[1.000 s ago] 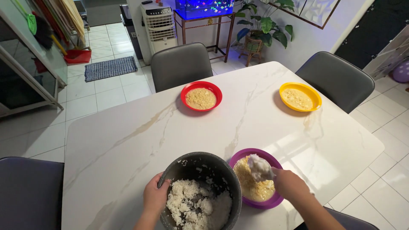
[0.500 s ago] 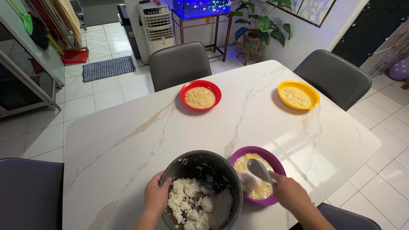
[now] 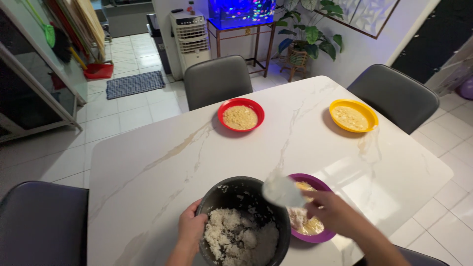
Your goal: Serving cooked rice from a rice cooker into three bowls and placing spoons in the bowls at a dining table.
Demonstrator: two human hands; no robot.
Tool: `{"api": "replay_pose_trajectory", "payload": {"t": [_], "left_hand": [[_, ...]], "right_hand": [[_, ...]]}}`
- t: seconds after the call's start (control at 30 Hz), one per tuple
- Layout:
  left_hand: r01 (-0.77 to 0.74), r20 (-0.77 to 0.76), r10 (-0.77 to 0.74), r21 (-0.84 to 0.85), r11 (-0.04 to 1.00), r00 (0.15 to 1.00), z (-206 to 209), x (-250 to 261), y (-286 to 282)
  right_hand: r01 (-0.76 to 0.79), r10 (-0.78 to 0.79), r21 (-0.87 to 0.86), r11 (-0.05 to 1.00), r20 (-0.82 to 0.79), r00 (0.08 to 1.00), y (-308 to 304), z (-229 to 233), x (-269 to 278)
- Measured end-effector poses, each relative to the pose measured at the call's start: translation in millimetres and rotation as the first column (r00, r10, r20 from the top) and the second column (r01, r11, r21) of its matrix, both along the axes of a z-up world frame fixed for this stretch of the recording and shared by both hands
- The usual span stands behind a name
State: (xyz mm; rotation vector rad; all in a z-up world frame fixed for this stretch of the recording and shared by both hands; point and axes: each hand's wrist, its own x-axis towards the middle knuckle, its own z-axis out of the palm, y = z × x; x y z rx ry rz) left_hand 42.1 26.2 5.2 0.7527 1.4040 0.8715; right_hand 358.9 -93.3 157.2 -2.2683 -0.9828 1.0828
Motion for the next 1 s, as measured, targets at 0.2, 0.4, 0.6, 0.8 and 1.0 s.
{"api": "replay_pose_trajectory", "payload": {"t": [0.2,0.4,0.6,0.8,1.0], "left_hand": [[0.035,-0.033,-0.034,0.040,0.999,0.999,9.4,-6.3,1.0],[0.033,-0.002,-0.033,0.044,0.998,0.999,29.1,-7.7,-2.1],[-0.053,0.082,0.060,-0.084,0.995,0.995,39.8,-12.9,-4.3],[-0.089,0.143,0.098,-0.066,0.994,0.985,24.8,-13.2,-0.7],[-0.112,0.180,0.117,-0.038,0.993,0.977,19.2,-16.0,-3.8]], "right_hand": [[-0.514,0.623,-0.354,0.782,0.412,0.665,39.2,-54.3,-95.8],[-0.500,0.557,-0.266,0.824,0.543,0.629,75.5,-152.6,-119.6],[-0.592,0.669,-0.311,0.743,0.344,0.659,52.8,-153.8,-161.3],[-0.748,0.809,-0.326,0.578,0.353,0.470,35.7,-176.8,-162.6],[-0.838,0.903,-0.361,0.410,0.287,0.318,30.7,-156.4,-158.8]]}}
